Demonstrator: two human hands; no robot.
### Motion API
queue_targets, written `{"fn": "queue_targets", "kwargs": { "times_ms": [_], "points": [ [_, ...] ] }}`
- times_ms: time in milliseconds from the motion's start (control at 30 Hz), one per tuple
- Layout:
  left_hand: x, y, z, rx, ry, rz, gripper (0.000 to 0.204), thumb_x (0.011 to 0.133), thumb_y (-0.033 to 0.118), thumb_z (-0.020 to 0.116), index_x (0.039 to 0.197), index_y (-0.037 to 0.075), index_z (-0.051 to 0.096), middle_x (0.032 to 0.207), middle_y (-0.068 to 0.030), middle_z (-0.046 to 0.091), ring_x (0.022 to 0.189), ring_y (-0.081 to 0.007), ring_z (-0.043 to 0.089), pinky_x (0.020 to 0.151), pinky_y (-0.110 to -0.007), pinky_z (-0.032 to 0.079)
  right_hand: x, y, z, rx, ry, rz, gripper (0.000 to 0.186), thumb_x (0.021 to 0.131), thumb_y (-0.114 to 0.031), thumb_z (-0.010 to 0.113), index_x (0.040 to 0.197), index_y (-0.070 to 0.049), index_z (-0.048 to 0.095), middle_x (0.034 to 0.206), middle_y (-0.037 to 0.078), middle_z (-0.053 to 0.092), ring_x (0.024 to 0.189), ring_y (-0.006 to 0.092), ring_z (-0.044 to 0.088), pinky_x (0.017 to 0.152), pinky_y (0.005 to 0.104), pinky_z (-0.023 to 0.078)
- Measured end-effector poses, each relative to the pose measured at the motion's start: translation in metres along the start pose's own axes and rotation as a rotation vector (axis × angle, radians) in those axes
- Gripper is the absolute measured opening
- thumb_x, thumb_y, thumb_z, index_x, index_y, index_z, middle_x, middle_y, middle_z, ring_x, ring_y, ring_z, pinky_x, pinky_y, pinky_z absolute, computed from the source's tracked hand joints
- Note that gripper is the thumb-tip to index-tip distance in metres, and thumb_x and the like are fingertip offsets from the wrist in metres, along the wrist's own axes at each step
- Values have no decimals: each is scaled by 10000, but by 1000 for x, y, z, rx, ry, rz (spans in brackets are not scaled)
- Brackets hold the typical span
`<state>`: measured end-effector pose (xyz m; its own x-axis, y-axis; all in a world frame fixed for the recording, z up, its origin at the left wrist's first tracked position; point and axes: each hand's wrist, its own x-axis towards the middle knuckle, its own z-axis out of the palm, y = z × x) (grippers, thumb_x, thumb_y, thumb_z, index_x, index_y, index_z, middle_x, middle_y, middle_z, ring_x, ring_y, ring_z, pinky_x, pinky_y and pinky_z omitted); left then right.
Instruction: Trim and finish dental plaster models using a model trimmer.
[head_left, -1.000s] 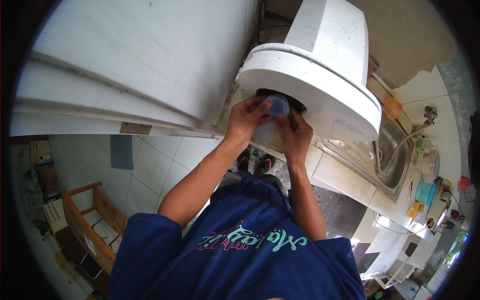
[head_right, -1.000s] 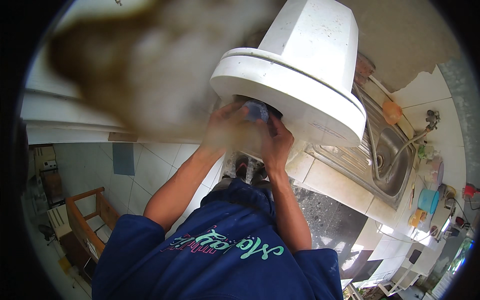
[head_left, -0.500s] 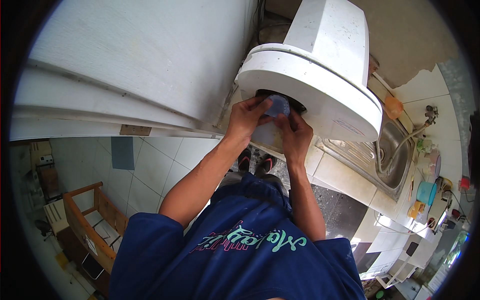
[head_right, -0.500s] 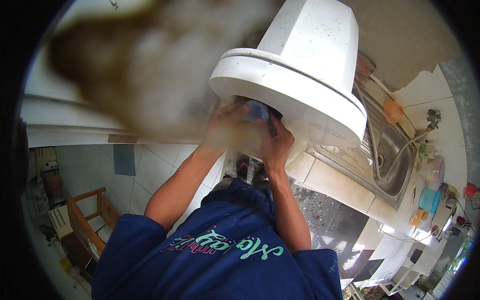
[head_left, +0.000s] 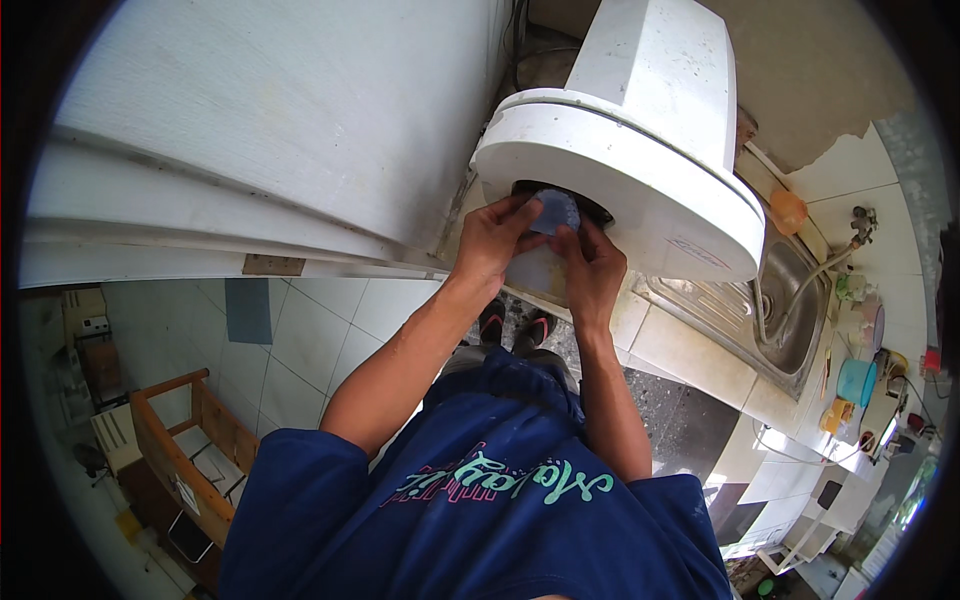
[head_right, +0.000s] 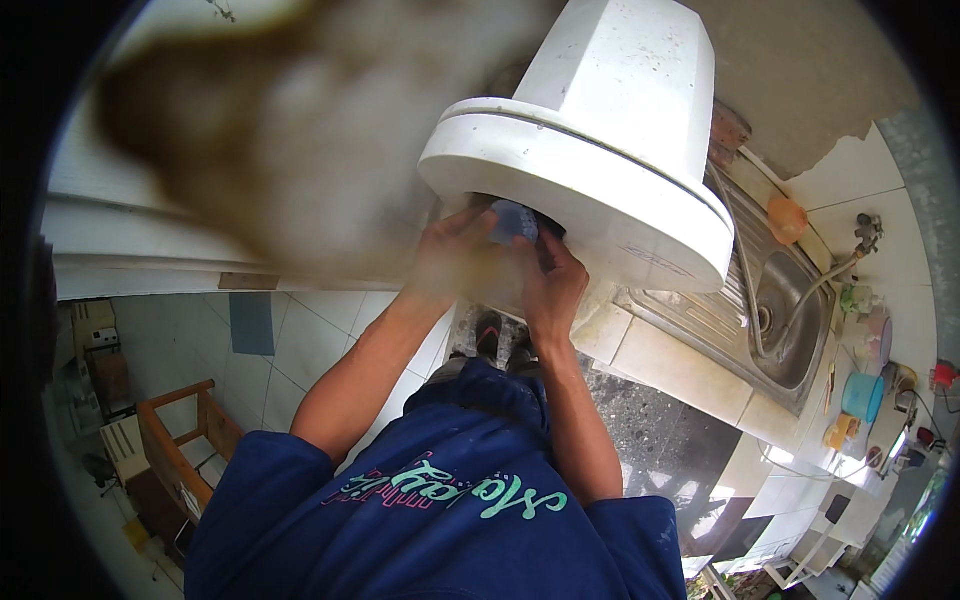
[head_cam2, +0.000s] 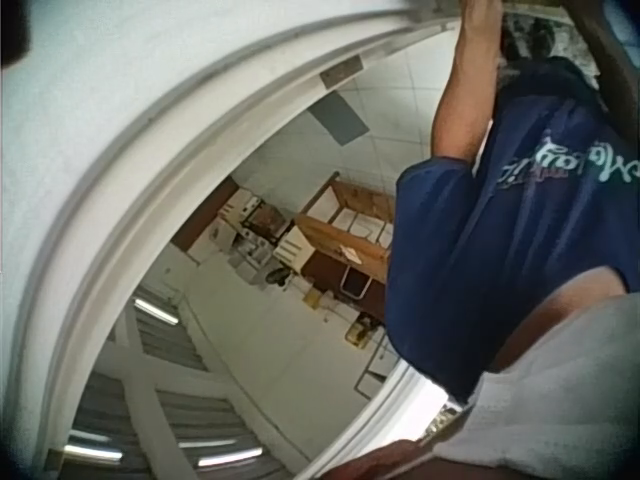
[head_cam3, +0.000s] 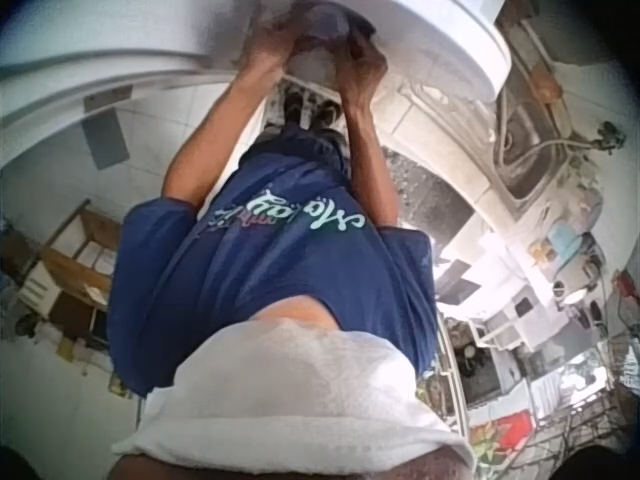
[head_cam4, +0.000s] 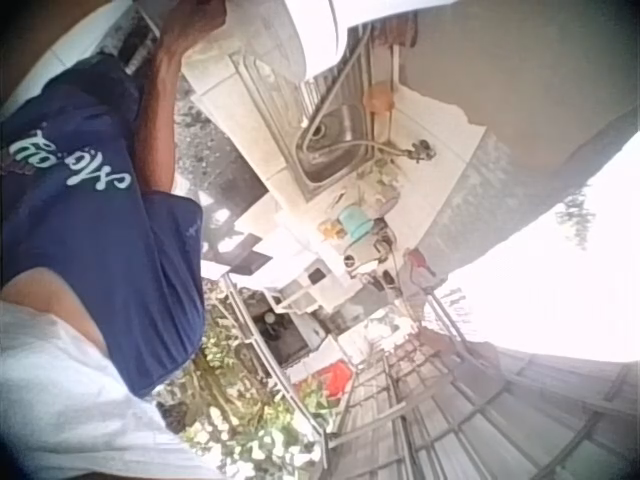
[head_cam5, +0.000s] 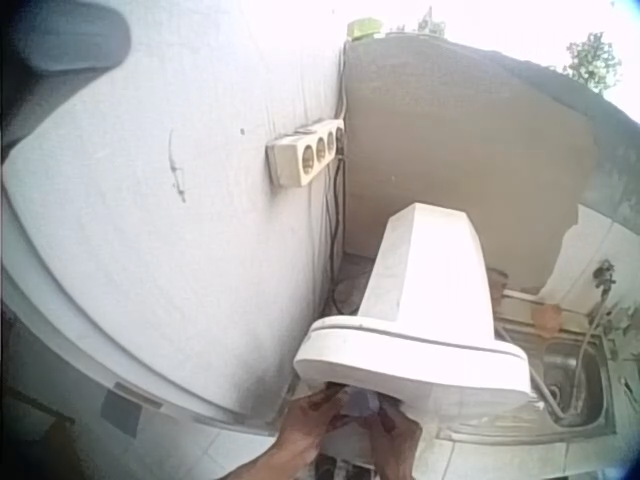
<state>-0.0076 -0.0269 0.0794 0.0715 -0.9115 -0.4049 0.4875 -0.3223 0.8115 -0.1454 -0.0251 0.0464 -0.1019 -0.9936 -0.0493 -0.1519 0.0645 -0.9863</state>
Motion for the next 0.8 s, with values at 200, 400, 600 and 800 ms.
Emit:
{"fn": "queue_targets", "kwargs": {
  "times_ms": [200, 400, 600, 800],
  "points": [
    [0, -4, 0, -30, 8, 6, 242, 899, 141, 651, 1075, -25, 652, 984, -81, 671, 843, -139, 649, 743, -271, 581, 1, 3, 1, 6, 18, -1, 338, 888, -113, 663, 1191, 29, 616, 945, 97, 692, 787, 132, 662, 690, 237, 524],
    [0, -3, -1, -36, -5, 3, 233, 902, 144, 648, 1063, -24, 654, 984, -83, 671, 856, -142, 649, 750, -276, 582, 1, 3, 2, -4, 19, -4, 337, 887, -111, 663, 1189, 31, 616, 951, 96, 692, 784, 128, 659, 680, 233, 516],
    [-3, 5, 0, 21, -7, -18, 244, 903, 169, 652, 1056, -21, 653, 988, -80, 667, 867, -138, 643, 761, -276, 575, -1, -4, 2, 27, 51, 38, 359, 836, -165, 694, 1129, 38, 653, 859, 94, 700, 780, 114, 625, 729, 261, 499],
    [-12, 16, -13, 151, -95, 11, 284, 919, 181, 632, 1121, -18, 632, 1020, -82, 659, 897, -131, 636, 799, -265, 553, -3, 0, -5, -78, -15, -62, 375, 857, -183, 665, 1160, 36, 634, 910, 130, 695, 811, 142, 632, 755, 281, 501]
  ]
}}
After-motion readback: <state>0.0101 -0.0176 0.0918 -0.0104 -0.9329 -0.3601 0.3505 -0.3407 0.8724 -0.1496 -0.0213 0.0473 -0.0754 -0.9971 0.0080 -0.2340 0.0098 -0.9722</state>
